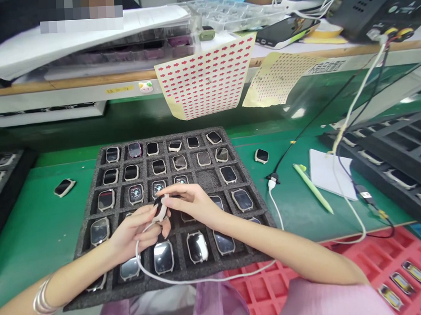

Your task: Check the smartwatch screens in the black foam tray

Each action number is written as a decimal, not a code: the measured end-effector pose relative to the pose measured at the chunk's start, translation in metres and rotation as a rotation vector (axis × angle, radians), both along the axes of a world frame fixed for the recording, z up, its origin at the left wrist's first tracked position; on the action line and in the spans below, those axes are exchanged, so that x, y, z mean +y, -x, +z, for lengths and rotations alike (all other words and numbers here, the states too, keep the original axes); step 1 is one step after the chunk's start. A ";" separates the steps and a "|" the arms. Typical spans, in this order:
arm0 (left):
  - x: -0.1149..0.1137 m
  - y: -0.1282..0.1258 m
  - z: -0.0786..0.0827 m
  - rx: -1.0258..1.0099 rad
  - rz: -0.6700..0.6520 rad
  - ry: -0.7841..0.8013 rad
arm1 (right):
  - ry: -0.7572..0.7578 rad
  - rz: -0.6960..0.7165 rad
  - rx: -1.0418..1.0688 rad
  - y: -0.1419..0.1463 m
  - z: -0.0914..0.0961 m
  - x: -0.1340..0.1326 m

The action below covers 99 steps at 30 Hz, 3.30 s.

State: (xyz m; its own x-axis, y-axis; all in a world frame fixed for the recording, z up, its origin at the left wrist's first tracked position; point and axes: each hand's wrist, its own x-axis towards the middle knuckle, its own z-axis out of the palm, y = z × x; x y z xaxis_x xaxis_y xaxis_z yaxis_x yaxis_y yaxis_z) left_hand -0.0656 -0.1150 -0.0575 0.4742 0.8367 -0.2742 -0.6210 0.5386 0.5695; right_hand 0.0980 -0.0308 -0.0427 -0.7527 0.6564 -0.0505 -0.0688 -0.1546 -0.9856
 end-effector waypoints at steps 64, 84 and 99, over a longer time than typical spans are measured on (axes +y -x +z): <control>-0.008 0.003 0.003 0.520 -0.040 -0.370 | 0.010 0.361 0.085 -0.015 -0.006 0.002; 0.000 -0.004 0.000 0.727 0.157 -0.337 | -0.630 0.287 -0.204 -0.011 0.011 0.016; 0.005 0.003 0.011 0.484 0.296 -0.277 | -1.135 0.415 -0.495 0.030 0.065 0.027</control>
